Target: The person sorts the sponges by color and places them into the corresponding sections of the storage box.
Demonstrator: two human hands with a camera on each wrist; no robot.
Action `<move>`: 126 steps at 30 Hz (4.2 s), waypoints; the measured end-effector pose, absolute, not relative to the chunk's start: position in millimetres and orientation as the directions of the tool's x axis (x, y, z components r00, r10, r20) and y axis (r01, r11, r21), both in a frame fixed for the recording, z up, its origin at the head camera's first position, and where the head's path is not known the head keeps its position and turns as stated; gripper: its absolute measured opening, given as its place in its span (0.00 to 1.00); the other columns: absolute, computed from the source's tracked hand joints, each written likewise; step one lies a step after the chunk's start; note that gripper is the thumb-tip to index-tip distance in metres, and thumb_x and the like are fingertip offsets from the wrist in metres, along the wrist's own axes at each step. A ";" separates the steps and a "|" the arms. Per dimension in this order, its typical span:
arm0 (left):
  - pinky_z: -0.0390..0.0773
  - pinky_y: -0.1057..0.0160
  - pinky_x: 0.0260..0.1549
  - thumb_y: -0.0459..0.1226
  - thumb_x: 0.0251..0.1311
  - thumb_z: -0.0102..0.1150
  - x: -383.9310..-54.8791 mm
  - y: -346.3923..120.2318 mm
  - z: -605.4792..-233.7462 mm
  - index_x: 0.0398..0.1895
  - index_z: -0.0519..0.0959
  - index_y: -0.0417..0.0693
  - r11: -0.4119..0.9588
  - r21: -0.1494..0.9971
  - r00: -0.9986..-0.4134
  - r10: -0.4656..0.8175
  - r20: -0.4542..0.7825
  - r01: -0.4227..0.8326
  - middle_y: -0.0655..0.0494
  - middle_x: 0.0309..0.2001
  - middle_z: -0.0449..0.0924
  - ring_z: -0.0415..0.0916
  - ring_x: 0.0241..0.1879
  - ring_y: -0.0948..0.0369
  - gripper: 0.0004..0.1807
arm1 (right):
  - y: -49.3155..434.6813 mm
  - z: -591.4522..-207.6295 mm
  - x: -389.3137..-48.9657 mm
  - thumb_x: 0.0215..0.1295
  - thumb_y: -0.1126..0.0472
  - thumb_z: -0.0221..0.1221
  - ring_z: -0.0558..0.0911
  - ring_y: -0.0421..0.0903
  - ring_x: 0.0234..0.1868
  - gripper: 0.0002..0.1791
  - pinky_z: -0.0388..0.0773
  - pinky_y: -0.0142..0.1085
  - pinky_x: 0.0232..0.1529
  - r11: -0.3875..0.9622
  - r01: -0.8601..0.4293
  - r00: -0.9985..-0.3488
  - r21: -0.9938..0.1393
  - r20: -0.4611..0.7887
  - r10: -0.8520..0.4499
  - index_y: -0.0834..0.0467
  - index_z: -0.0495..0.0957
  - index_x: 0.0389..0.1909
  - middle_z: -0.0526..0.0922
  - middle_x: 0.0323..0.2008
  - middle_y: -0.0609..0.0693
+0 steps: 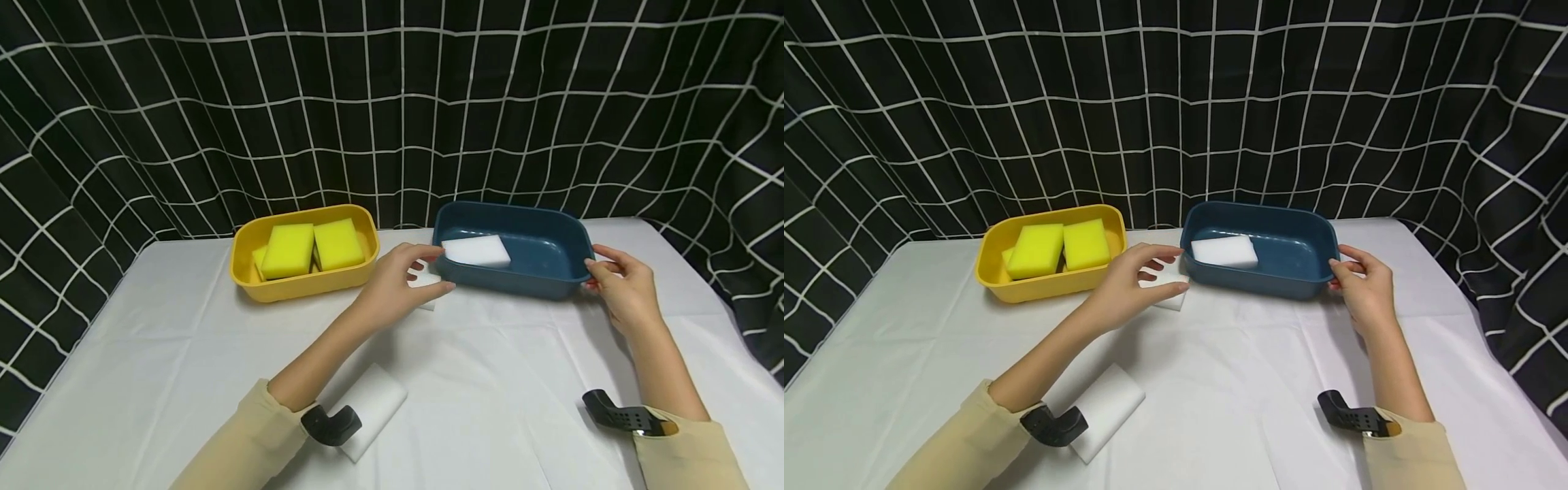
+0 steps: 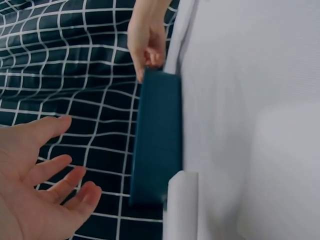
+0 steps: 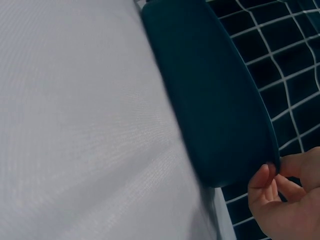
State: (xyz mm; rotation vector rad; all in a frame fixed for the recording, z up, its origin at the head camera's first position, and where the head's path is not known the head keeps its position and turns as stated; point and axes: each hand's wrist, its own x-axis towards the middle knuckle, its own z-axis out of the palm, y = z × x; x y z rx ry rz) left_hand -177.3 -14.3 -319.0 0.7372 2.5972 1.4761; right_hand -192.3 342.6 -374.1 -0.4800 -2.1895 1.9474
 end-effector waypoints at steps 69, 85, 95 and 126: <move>0.75 0.59 0.42 0.42 0.40 0.88 -102.1 -91.1 -374.6 0.58 0.80 0.54 0.646 0.729 -0.804 0.546 -0.236 0.225 0.50 0.53 0.68 0.66 0.49 0.55 0.38 | 342.4 -374.5 -192.8 0.78 0.69 0.56 0.79 0.33 0.22 0.34 0.81 0.22 0.26 0.070 0.109 -0.935 -0.992 -0.078 0.347 0.72 0.56 0.79 0.76 0.30 0.41; 0.75 0.61 0.45 0.36 0.44 0.84 -106.0 -91.3 -373.7 0.57 0.80 0.52 0.593 0.774 -0.799 0.565 -0.206 0.220 0.51 0.51 0.70 0.70 0.47 0.57 0.34 | 342.7 -374.4 -194.5 0.78 0.67 0.56 0.79 0.33 0.23 0.34 0.81 0.21 0.26 0.085 0.121 -0.932 -0.989 -0.084 0.352 0.71 0.57 0.79 0.75 0.32 0.41; 0.73 0.61 0.51 0.37 0.48 0.82 -109.3 -91.5 -369.6 0.66 0.78 0.51 0.587 0.776 -0.824 0.542 -0.164 0.231 0.52 0.52 0.73 0.68 0.48 0.60 0.38 | 341.5 -375.4 -193.6 0.77 0.69 0.56 0.79 0.34 0.22 0.34 0.81 0.22 0.25 0.040 0.094 -0.934 -0.995 -0.075 0.349 0.73 0.57 0.79 0.76 0.29 0.41; 0.79 0.61 0.57 0.38 0.53 0.80 -142.2 -62.9 -341.6 0.71 0.74 0.43 0.578 0.751 -0.796 0.594 -0.120 0.318 0.47 0.64 0.79 0.77 0.57 0.53 0.40 | 340.7 -375.4 -193.8 0.78 0.69 0.56 0.79 0.34 0.22 0.34 0.81 0.22 0.25 0.033 0.108 -0.933 -0.994 -0.090 0.348 0.72 0.57 0.79 0.76 0.30 0.41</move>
